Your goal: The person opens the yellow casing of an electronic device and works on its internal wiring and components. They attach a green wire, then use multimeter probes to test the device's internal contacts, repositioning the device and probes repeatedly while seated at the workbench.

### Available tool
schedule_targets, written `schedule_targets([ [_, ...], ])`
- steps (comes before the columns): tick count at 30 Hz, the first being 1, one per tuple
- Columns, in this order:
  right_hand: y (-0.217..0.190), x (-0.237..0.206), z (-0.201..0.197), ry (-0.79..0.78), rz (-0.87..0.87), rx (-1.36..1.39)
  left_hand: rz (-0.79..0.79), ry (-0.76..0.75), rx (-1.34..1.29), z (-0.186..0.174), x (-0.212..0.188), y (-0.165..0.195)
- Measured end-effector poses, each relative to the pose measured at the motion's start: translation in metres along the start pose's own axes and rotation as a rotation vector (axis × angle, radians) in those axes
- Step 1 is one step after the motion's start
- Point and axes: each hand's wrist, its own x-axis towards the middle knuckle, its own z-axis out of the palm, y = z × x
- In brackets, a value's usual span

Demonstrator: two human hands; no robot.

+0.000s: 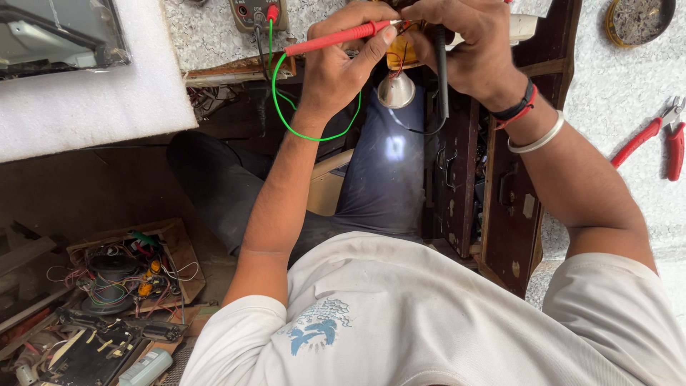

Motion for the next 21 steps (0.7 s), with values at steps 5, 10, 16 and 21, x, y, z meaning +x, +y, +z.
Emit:
schedule_targets([
  [5, 0.002, 0.001, 0.007, 0.068, -0.052, -0.005, 0.005, 0.028, 0.051, 0.002, 0.000, 0.001],
  [10, 0.001, 0.005, 0.005, 0.064, -0.045, -0.020, 0.130, 0.052, 0.091, 0.004, 0.003, 0.002],
  [16, 0.005, 0.004, 0.006, 0.038, 0.040, 0.005, 0.204, 0.096, 0.163, 0.009, 0.004, 0.003],
  [21, 0.009, 0.005, 0.003, -0.036, 0.168, 0.401, 0.214, 0.139, 0.163, 0.011, 0.003, 0.000],
])
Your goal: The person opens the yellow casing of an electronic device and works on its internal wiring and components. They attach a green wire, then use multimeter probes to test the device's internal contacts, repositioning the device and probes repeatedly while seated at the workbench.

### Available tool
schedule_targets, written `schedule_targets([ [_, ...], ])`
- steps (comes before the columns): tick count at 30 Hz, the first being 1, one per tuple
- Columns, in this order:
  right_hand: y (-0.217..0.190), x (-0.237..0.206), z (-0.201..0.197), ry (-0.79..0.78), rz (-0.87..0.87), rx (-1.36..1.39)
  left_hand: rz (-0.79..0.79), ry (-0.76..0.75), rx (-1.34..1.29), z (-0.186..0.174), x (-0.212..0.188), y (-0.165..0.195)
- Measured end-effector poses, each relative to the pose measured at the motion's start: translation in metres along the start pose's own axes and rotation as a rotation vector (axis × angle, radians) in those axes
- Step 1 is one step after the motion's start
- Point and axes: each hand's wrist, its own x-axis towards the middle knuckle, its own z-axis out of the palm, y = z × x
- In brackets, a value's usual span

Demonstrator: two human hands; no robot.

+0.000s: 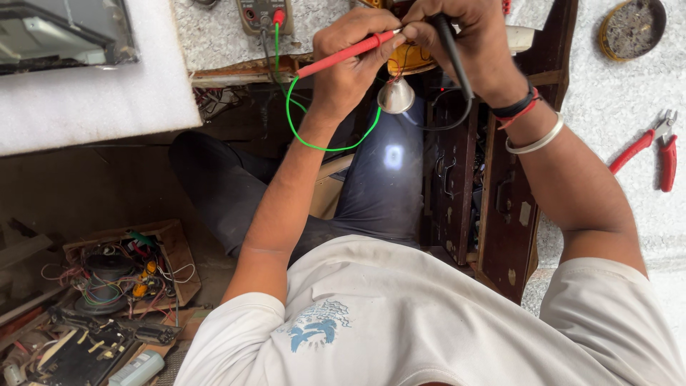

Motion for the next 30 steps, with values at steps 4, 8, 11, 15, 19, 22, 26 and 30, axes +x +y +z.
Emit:
schedule_targets([
  [4, -0.005, -0.001, -0.001, -0.007, -0.019, -0.182, -0.113, 0.055, -0.053, 0.008, -0.006, -0.002],
  [8, -0.004, -0.003, 0.002, 0.050, -0.145, -0.158, -0.077, 0.137, -0.038, 0.018, -0.009, -0.004],
  [11, 0.002, -0.007, 0.002, 0.229, -0.106, 0.102, -0.060, 0.164, -0.017, 0.019, -0.009, -0.004],
  [15, 0.011, -0.018, -0.015, 0.300, 0.070, 0.152, -0.006, 0.179, 0.045, 0.016, -0.011, -0.003],
  [19, 0.020, -0.030, -0.027, 0.212, 0.108, 0.000, -0.023, 0.174, 0.041, 0.014, -0.014, -0.004],
  [22, 0.025, -0.036, -0.030, 0.162, 0.135, -0.058, 0.000, 0.167, 0.020, 0.014, -0.017, -0.007],
  [26, 0.029, -0.037, -0.026, 0.161, 0.088, -0.072, -0.068, 0.179, -0.053, 0.016, -0.022, -0.013],
  [30, 0.028, -0.034, -0.024, 0.133, 0.001, -0.204, -0.107, 0.189, -0.028, 0.018, -0.025, -0.018],
])
